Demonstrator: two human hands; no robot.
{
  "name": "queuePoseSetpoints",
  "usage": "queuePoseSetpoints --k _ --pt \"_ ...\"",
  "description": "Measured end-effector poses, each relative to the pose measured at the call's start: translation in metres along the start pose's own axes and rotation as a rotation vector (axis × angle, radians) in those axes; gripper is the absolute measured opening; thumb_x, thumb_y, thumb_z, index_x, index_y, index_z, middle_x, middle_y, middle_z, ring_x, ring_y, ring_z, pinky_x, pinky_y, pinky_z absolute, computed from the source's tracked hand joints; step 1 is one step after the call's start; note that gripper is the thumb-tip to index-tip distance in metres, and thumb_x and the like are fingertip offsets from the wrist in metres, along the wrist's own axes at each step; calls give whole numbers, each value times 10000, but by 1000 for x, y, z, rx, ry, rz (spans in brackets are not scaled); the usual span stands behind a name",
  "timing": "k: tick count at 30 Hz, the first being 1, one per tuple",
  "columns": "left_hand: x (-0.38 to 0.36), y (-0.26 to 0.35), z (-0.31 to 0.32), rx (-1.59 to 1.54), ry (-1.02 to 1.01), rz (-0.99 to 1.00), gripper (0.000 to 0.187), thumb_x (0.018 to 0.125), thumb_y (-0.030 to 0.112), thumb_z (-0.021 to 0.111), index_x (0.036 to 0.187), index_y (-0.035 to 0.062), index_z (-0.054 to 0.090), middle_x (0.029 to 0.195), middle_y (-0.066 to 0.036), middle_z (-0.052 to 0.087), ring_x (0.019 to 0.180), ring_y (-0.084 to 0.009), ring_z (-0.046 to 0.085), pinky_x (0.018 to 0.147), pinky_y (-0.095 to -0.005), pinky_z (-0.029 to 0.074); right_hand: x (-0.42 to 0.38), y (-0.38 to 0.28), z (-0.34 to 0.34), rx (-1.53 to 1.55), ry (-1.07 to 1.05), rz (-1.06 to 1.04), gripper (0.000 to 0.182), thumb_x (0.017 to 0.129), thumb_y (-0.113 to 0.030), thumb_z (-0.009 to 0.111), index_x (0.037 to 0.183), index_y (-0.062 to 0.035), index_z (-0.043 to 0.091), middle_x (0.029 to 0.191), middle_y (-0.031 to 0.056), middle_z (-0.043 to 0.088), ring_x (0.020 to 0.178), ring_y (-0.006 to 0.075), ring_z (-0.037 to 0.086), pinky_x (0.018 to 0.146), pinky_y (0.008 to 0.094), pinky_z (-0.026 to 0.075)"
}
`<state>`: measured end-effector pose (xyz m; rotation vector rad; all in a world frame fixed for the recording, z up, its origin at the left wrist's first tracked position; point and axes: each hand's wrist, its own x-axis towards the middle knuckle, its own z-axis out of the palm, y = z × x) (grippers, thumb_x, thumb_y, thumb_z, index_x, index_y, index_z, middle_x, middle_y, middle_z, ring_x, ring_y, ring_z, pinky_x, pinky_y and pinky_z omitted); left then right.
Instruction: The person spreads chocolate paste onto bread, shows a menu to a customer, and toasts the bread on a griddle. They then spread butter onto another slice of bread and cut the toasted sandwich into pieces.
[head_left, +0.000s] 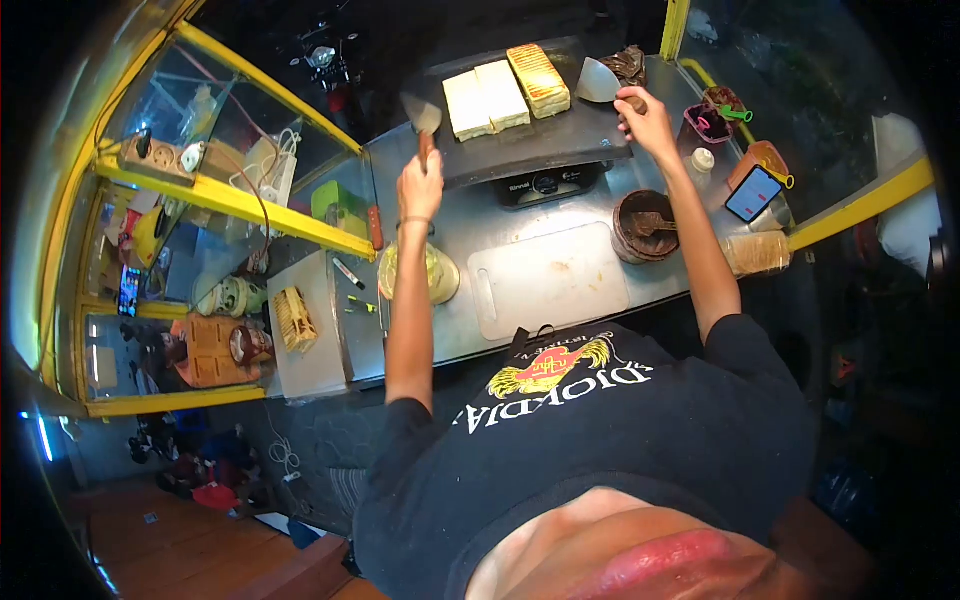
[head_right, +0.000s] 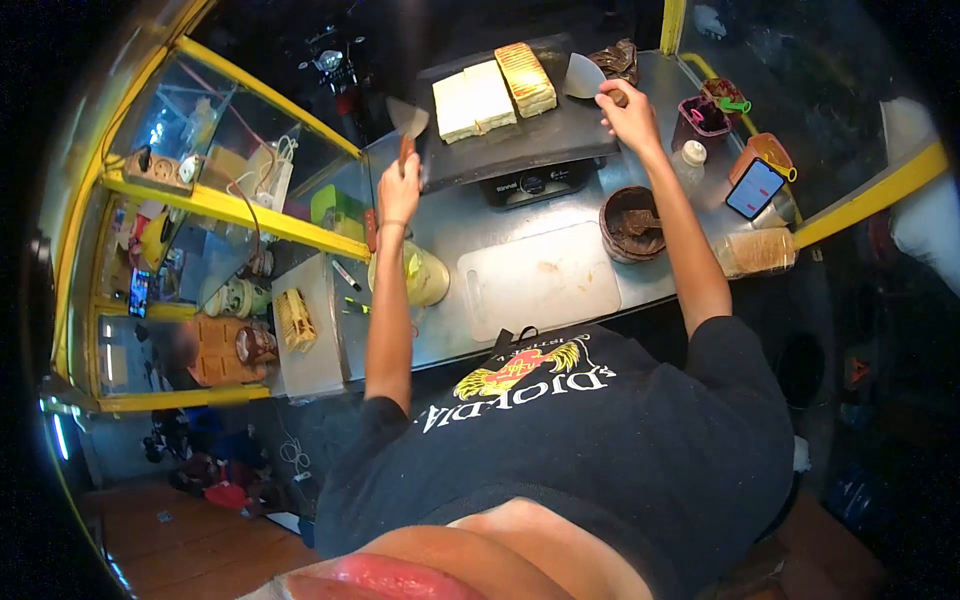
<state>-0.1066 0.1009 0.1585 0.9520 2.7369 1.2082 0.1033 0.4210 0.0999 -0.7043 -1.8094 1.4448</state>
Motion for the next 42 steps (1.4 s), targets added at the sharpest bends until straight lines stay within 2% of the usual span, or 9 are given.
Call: queuePoseSetpoints --k 6,10,12,17,20,23,25,30,42 --pt "35 -14 17 285 3 160 510 914 446 471 887 -29 655 848 -297 647 864 -457 631 779 -515 484 -14 -17 39 -268 38 -164 234 836 -222 673 1049 -132 635 762 102 637 757 204 638 722 348 498" --pt "-25 -18 7 -235 -61 1 509 934 444 483 791 7 700 687 -176 666 715 -293 689 650 -423 508 -43 -19 20 36 60 117 188 874 -247 674 1001 -109 652 740 36 631 558 112 606 447 244 485" --pt "-62 -6 26 -579 -151 -92 483 957 472 505 1034 22 662 751 -33 656 548 -89 559 483 -261 444 -60 -27 20 132 -54 375 335 894 -340 650 1126 -106 592 875 73 672 700 142 652 572 279 535" --pt "-61 -54 90 -1721 -497 -605 351 949 424 517 982 75 529 759 -38 575 512 -105 446 523 -262 427 -84 -21 44 700 -6 569 357 906 -162 630 1218 -19 529 1154 217 581 1057 301 619 801 367 551" --pt "-120 -50 35 -1426 -687 -576 404 946 433 526 1044 46 586 870 -89 662 576 -137 562 565 -281 503 -151 -51 73 551 113 263 359 882 -83 618 1223 -8 537 1125 168 578 984 243 619 804 337 538" --pt "-210 -97 -62 -741 -863 78 407 955 388 542 1069 17 665 833 -72 680 549 -105 573 513 -264 491 -235 -87 125 477 -103 74 361 848 -22 593 1206 -1 560 1066 114 580 874 178 606 783 306 529" --pt "-250 -153 -116 -433 -860 -166 339 954 338 554 1015 29 680 775 -46 678 559 -101 601 496 -251 480 -294 -107 178 404 -361 147 359 809 8 568 1166 1 597 1010 82 587 810 140 595 759 286 526" --pt "-273 -264 -133 347 -18 -286 647 737 503 733 1147 58 501 1047 -192 611 1009 -362 611 825 -460 490 -386 -55 329 204 -782 290 304 752 49 526 1020 10 662 946 88 607 802 150 598 689 275 540" --pt "-297 -277 -172 16 -238 -355 422 810 239 712 1047 -3 460 895 -237 662 873 -406 654 743 -462 515 -414 -14 479 219 -623 661 281 914 -198 609 1146 -43 575 900 46 617 768 130 604 655 271 487"
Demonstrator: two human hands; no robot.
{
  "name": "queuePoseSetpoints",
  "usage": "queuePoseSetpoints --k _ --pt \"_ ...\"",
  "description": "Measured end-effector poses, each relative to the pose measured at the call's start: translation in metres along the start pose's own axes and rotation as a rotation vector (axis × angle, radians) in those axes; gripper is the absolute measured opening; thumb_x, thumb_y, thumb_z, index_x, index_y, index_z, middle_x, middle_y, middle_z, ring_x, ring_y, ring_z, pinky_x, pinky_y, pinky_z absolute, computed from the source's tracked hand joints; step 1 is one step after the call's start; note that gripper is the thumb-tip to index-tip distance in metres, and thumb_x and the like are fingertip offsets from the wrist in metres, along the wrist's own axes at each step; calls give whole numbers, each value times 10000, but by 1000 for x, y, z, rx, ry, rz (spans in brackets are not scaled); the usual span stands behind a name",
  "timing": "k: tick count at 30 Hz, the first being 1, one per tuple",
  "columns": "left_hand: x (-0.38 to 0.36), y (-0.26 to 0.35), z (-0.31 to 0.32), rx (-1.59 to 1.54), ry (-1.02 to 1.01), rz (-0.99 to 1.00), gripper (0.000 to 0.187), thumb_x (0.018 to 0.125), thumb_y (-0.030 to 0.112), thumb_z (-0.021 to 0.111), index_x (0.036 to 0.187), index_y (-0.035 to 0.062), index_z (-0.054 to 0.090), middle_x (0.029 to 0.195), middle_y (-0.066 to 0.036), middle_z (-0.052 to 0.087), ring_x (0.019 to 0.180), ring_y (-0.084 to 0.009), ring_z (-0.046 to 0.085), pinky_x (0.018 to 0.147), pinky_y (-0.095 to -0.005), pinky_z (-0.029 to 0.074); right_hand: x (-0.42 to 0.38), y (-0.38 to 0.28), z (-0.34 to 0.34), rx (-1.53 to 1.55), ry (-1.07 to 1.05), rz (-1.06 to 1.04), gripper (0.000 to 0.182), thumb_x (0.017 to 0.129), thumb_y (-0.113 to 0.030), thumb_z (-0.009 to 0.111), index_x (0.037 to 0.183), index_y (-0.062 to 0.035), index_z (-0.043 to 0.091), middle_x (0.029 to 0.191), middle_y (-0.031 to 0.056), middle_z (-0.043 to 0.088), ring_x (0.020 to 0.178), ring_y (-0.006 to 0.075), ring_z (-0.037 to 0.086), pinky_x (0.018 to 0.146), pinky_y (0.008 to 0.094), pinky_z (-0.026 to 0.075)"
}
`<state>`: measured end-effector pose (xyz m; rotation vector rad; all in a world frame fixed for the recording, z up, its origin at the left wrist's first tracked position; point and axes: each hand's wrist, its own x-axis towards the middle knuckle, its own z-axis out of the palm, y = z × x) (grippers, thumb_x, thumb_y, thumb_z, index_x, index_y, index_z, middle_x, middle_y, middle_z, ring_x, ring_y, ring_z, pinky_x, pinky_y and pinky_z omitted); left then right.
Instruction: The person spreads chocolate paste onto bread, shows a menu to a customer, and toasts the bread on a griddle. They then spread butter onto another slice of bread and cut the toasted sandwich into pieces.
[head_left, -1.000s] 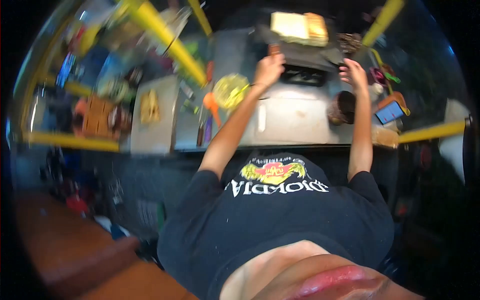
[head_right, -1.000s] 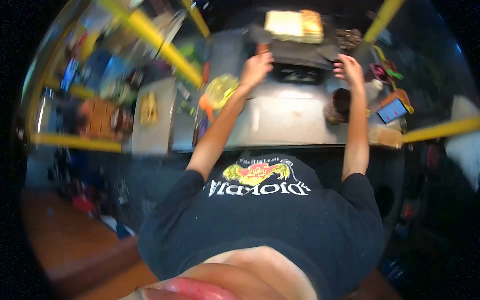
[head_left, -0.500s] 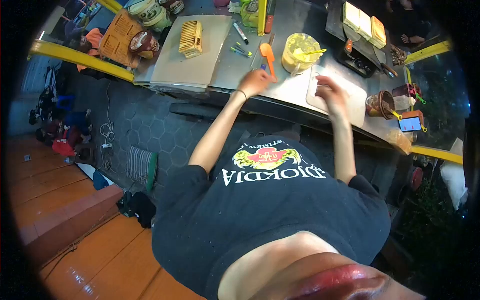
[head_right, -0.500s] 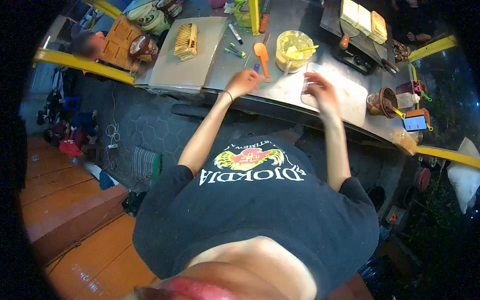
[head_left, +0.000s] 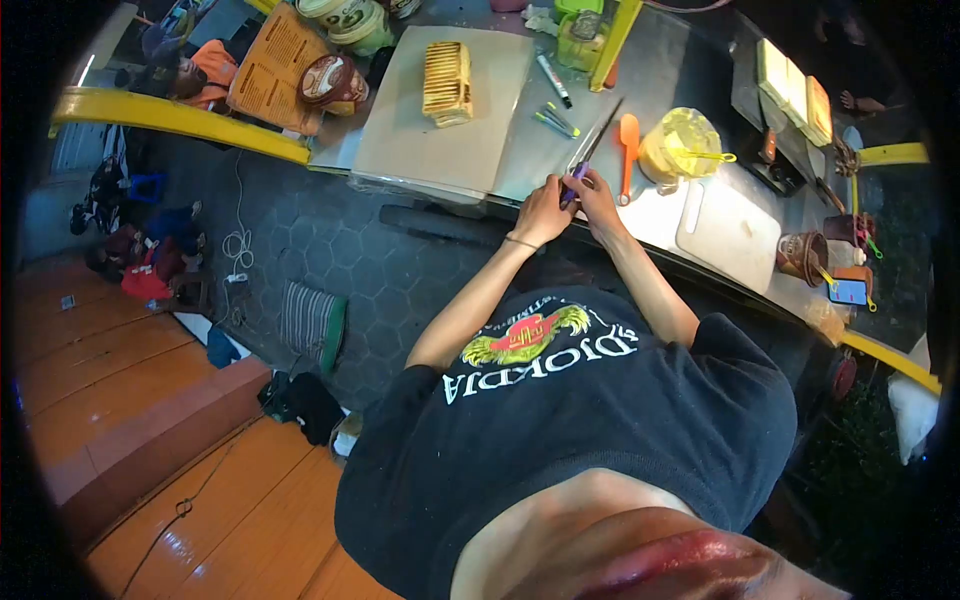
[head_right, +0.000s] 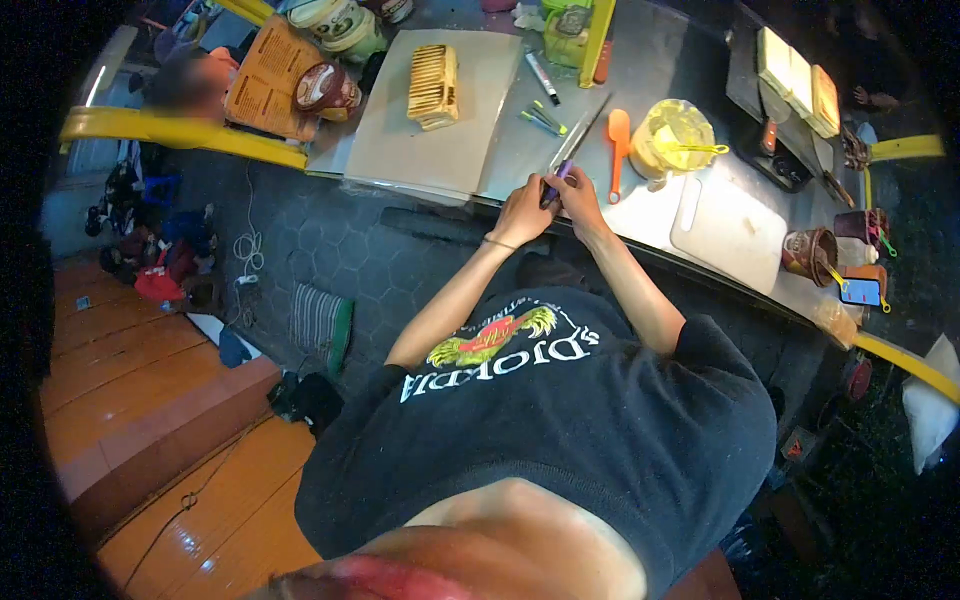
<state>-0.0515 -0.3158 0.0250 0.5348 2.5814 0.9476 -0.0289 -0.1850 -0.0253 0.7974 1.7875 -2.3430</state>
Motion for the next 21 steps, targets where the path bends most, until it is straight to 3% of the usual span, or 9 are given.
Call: queuePoseSetpoints --k 4,6,9,10,12,14,16,18,21 --pt "-35 -30 -59 -294 50 49 351 885 256 649 1076 6 492 825 -177 665 795 -381 658 683 -416 505 -31 -32 46 118 -100 -155 210 949 -119 550 1145 -43 544 857 41 610 765 119 589 661 248 471" --pt "-44 -64 -74 -380 245 84 285 948 254 570 1117 28 535 718 -121 625 675 -302 641 627 -366 484 -29 -42 54 108 -215 -219 230 969 -125 515 1181 -37 524 832 36 605 745 121 590 651 253 471" --pt "-44 -92 -107 -422 247 -26 284 990 227 489 1177 29 571 654 -89 576 616 -164 593 608 -317 475 -4 -82 67 -221 -220 -335 234 956 -148 516 1158 -31 537 740 77 588 709 151 590 633 287 467" --pt "-39 -96 -119 -408 235 -49 310 991 232 488 1214 32 571 639 -73 565 601 -168 579 606 -310 469 10 -91 72 -422 -189 -356 246 943 -163 530 1147 -28 546 720 104 587 691 191 592 631 311 467" --pt "-25 -106 -138 -371 194 -49 318 969 221 521 1211 23 581 738 -124 637 700 -244 643 670 -342 496 64 -101 85 -747 -119 -746 283 909 -203 548 1125 -21 566 752 190 621 710 331 617 645 405 471" --pt "-2 -125 -147 -272 243 79 315 951 211 541 1197 20 593 834 -165 656 795 -295 652 726 -366 502 82 -150 117 -956 -167 -689 301 902 -230 517 1106 -19 584 873 243 648 771 441 609 678 492 477" --pt "18 -138 -163 -173 269 212 313 934 201 561 1183 17 605 931 -206 675 891 -346 661 781 -390 507 136 -161 137 -1249 -189 -893 292 897 -221 476 1079 -25 594 903 232 666 796 442 634 694 520 498" --pt "21 -150 -186 -121 157 158 322 905 185 588 1178 18 616 1081 -245 638 1031 -392 611 866 -425 489 149 -185 159 -1374 -193 -875 281 877 -206 465 1032 -22 611 872 228 671 787 437 643 688 513 524" --pt "18 -174 -234 -5 111 125 339 910 196 590 1201 24 608 1064 -227 652 1000 -367 633 846 -403 499 168 -202 159 -1519 -125 -893 258 867 -185 468 965 -15 636 840 242 669 799 429 654 693 510 534"
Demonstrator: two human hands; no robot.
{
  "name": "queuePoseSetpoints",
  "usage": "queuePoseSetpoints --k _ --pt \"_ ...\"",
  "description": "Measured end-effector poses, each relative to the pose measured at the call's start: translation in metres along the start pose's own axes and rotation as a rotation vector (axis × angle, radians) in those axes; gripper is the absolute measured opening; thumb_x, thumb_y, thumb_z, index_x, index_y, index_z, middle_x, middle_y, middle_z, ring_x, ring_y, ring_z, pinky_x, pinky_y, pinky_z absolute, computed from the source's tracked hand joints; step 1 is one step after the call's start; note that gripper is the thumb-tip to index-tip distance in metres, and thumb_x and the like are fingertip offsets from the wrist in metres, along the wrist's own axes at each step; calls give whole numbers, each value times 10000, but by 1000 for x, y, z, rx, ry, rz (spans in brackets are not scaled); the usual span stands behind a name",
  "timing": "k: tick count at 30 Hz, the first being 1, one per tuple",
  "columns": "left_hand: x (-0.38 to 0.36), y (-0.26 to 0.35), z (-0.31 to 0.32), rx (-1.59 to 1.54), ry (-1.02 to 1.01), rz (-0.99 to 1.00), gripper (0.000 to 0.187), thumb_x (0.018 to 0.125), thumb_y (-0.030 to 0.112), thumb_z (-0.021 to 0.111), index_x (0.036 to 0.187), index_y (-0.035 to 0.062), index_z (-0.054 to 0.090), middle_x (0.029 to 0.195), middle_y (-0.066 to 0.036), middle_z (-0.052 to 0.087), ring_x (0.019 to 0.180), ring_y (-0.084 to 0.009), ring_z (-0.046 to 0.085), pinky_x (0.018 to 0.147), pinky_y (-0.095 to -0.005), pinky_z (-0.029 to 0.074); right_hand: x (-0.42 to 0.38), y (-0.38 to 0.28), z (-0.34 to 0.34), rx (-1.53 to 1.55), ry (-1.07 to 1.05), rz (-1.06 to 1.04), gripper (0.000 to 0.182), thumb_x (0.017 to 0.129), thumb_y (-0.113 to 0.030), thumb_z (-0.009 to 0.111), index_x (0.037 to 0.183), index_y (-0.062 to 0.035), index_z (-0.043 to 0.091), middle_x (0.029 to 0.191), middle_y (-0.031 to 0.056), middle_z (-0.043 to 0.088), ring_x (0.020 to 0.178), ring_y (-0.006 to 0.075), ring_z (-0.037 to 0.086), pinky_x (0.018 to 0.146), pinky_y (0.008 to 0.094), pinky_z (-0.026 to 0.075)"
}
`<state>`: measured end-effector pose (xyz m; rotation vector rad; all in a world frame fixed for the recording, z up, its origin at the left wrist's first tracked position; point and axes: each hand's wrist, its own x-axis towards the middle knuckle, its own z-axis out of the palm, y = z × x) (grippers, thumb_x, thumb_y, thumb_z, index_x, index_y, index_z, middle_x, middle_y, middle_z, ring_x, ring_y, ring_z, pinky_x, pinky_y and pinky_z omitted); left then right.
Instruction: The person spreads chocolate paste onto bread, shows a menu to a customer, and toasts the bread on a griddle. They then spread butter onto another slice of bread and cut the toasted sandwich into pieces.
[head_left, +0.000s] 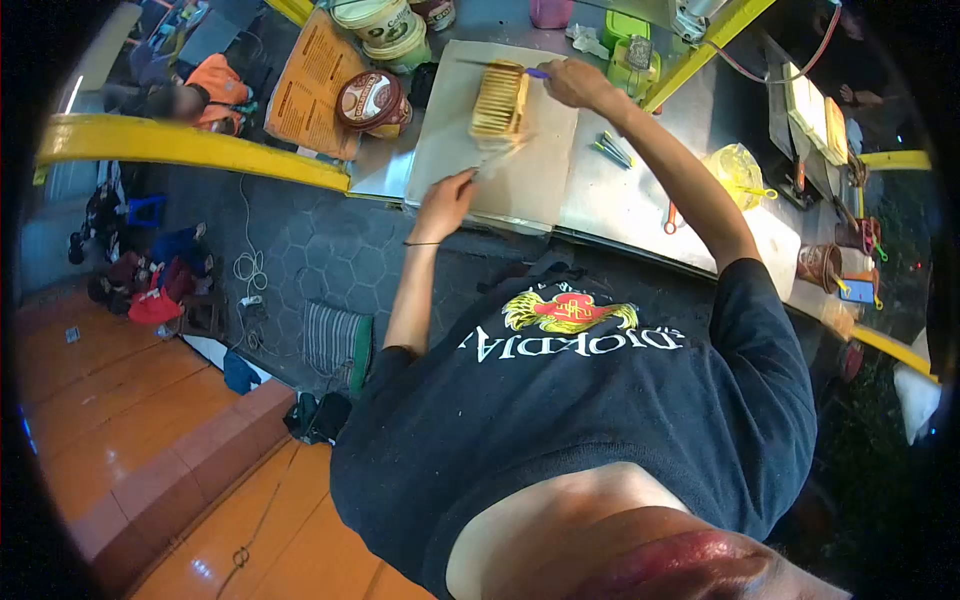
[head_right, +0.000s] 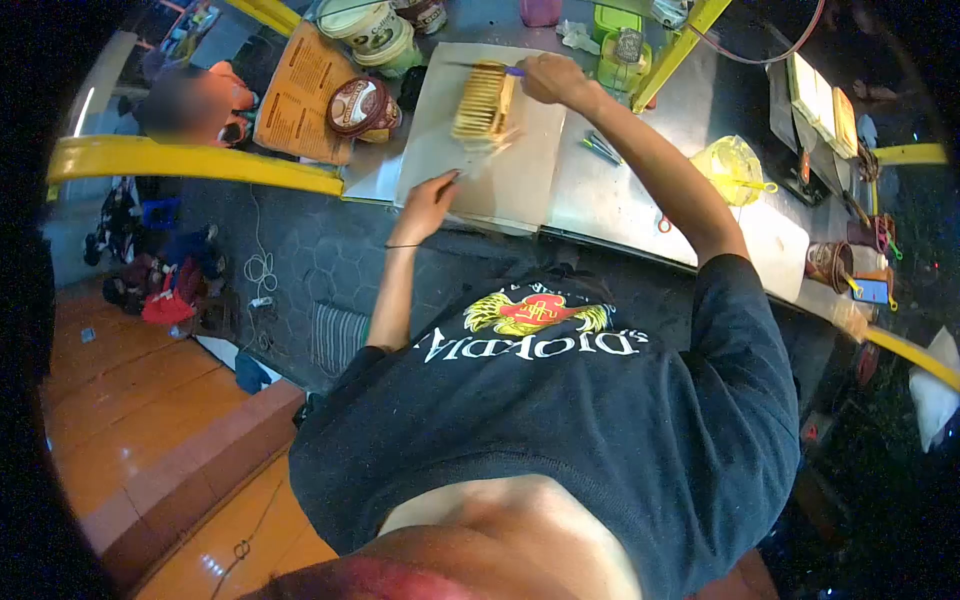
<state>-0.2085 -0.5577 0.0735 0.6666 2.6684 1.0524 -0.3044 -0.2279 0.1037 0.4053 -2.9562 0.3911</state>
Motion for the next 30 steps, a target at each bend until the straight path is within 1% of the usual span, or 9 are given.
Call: queuePoseSetpoints --k 7,9,13,15,18,23,27,28,30 --pt "-3 -84 -49 -132 46 -186 375 947 250 574 1258 40 585 974 -136 694 757 -223 668 671 -325 509 -124 -31 -33 304 -170 121 267 890 -176 509 1052 -32 665 747 221 669 566 337 657 507 428 524" --pt "7 -56 -50 -242 -23 -359 383 952 247 571 1272 37 579 907 -74 678 564 -153 591 511 -293 464 -168 -73 -64 707 -390 600 295 913 -187 527 1163 -73 634 646 118 628 428 196 576 375 324 449" --pt "42 -70 -21 -551 22 -327 396 951 238 572 1290 33 567 765 -29 596 512 -77 487 466 -259 409 -255 -92 -5 1418 -204 946 308 958 -190 484 1221 -59 575 578 11 524 343 61 401 297 216 301" --pt "58 -78 -19 -239 41 38 394 951 229 570 1285 22 568 713 -13 558 560 -60 460 521 -241 402 -267 -104 29 1569 -155 949 303 969 -210 470 1214 -60 565 572 6 502 341 52 368 291 203 261" --pt "66 -69 -37 -249 -236 -44 394 945 229 575 1277 18 574 709 -17 558 610 -63 458 583 -237 413 -235 -117 51 1683 -58 876 316 967 -208 475 1224 -42 551 581 17 510 344 56 376 298 204 272" --pt "53 -57 -32 -214 -172 -62 390 940 231 576 1263 14 581 758 -64 617 649 -105 549 630 -259 460 -182 -112 37 1380 119 871 273 927 -231 534 1073 -20 626 600 9 536 398 87 448 366 250 333" --pt "48 -57 -13 -97 82 12 395 942 237 552 1243 -18 573 906 -204 684 804 -294 679 721 -345 505 -176 -134 23 726 254 714 248 894 -157 529 1073 2 599 674 223 621 589 353 628 546 426 459" --pt "46 -51 -7 -125 53 -14 390 944 221 551 1275 15 568 819 -81 648 704 -104 588 665 -264 478 -170 -144 21 749 194 759 253 890 -121 509 1107 -12 581 755 284 608 698 441 618 609 486 471" --pt "38 -23 0 -91 69 0 390 945 227 546 1277 24 569 818 -89 652 704 -105 591 667 -265 478 -158 -158 41 674 234 651 317 879 -131 511 1181 -38 542 774 284 625 728 456 617 658 538 466"
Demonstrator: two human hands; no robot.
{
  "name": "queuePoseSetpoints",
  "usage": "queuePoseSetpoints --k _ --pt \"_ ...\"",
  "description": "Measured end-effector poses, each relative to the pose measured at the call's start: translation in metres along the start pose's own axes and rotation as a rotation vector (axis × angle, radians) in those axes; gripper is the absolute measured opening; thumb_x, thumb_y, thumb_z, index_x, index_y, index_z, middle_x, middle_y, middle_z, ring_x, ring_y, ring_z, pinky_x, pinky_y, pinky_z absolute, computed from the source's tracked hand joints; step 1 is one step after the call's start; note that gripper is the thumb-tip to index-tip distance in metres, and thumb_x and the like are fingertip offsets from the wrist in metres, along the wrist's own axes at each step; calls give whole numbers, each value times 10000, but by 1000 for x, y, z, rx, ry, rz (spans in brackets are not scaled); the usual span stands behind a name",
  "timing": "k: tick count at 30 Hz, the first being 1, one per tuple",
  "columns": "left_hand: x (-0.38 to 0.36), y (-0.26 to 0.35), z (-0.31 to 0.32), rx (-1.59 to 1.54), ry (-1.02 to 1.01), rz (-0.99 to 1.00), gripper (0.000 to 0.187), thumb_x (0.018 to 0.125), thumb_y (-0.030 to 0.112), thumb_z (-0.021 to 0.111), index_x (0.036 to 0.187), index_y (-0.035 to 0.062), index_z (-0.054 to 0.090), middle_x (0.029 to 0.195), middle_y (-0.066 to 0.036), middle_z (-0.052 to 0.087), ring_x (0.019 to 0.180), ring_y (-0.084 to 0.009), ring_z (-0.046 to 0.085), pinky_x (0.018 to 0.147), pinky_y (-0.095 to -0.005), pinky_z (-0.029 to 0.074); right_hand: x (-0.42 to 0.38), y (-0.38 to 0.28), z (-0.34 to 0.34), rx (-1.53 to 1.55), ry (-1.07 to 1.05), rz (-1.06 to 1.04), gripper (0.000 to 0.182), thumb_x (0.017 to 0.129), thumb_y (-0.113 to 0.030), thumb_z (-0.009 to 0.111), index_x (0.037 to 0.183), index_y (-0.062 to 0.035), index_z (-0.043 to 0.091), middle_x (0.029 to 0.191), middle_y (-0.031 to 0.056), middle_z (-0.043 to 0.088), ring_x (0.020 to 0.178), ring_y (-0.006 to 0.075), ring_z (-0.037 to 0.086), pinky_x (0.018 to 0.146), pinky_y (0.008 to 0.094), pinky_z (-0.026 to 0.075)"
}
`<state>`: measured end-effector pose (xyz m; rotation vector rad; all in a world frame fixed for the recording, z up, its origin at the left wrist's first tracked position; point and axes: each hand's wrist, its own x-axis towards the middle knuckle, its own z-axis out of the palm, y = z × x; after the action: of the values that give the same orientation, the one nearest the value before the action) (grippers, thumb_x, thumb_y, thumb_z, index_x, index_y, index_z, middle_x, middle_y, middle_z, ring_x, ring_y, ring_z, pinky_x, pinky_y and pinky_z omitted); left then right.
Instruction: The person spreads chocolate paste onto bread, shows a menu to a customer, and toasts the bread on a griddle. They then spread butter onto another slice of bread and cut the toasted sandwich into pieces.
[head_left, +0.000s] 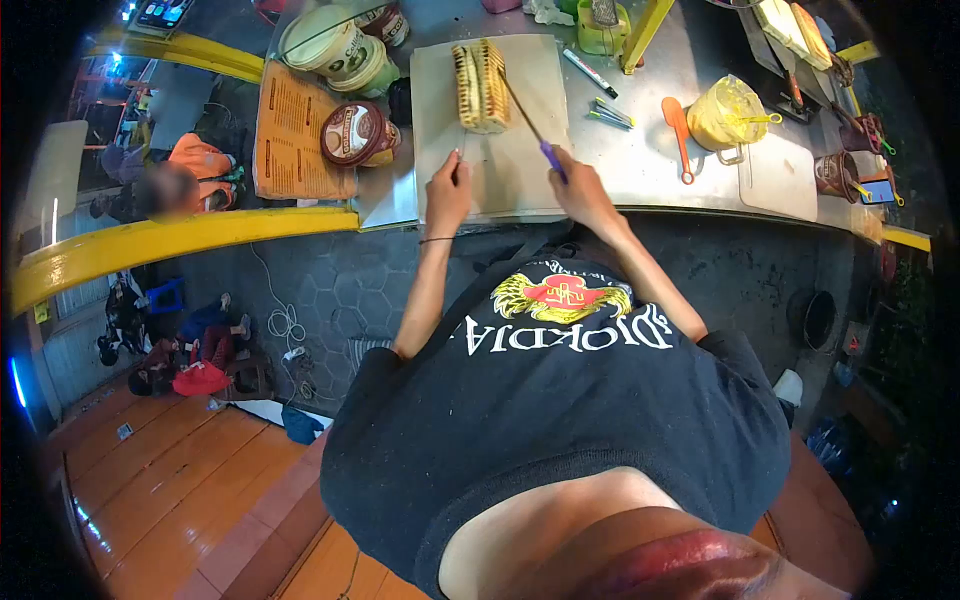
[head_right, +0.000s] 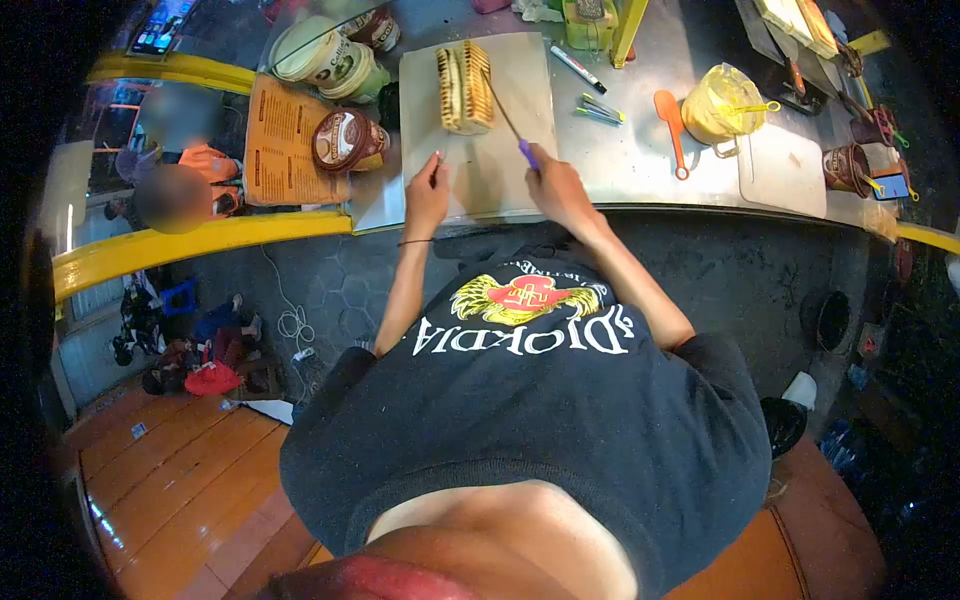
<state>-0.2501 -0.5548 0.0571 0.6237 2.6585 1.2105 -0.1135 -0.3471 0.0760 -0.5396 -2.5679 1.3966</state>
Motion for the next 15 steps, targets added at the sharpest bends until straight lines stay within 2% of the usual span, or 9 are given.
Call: queuePoseSetpoints --k 3,5,6,7,9,11,13,14,15 --pt "-9 12 10 79 39 54 393 949 242 531 1289 47 564 738 -84 614 643 -113 574 612 -276 465 2 -1 11 -51 -7 -67 389 874 -151 505 1255 -73 498 770 279 634 729 466 615 690 558 462" --pt "-17 14 8 -65 -42 -116 388 955 234 527 1297 51 555 682 -49 571 593 -109 548 555 -277 433 0 3 -1 -169 6 58 412 881 -175 503 1284 -91 473 742 262 635 717 457 620 678 550 467" --pt "-18 10 5 -94 -61 -126 417 944 251 519 1276 0 544 869 -213 672 801 -313 673 727 -373 501 0 3 -6 -145 11 77 437 886 -204 508 1308 -106 450 723 247 637 708 449 627 665 545 472" --pt "-20 5 3 -93 -61 -124 417 944 251 519 1276 0 544 869 -213 672 801 -313 673 727 -373 501 -2 -1 -7 -144 13 78 437 886 -204 508 1308 -106 450 723 247 637 708 449 627 665 545 472" --pt "-18 -1 1 -260 -2 -179 366 977 225 500 1319 98 535 641 5 502 458 -66 445 407 -246 346 -3 -10 -6 -78 57 82 420 890 -217 510 1290 -100 462 724 249 637 700 447 626 654 548 471" --pt "-10 -8 2 -323 0 -153 363 983 235 496 1321 106 527 643 14 490 417 -52 403 364 -233 312 3 -4 10 -92 68 65 380 892 -217 507 1250 -91 477 719 253 632 683 450 620 648 552 468" --pt "2 -22 9 -484 113 -65 355 988 239 497 1312 98 533 648 18 489 418 -43 395 366 -223 310 16 1 31 -106 51 -3 344 893 -217 505 1210 -86 489 706 259 625 670 453 616 643 554 465" --pt "6 -14 9 -618 82 -159 367 994 235 494 1335 103 522 654 25 485 428 -32 385 377 -207 306 24 2 39 -103 66 -18 319 892 -217 506 1175 -69 505 697 263 622 663 454 615 636 553 471" --pt "14 -21 17 -615 77 -154 367 994 235 494 1335 103 522 654 25 485 428 -32 385 377 -207 306 34 7 48 -101 72 -15 319 892 -217 506 1175 -69 505 697 263 622 663 454 615 636 553 471"
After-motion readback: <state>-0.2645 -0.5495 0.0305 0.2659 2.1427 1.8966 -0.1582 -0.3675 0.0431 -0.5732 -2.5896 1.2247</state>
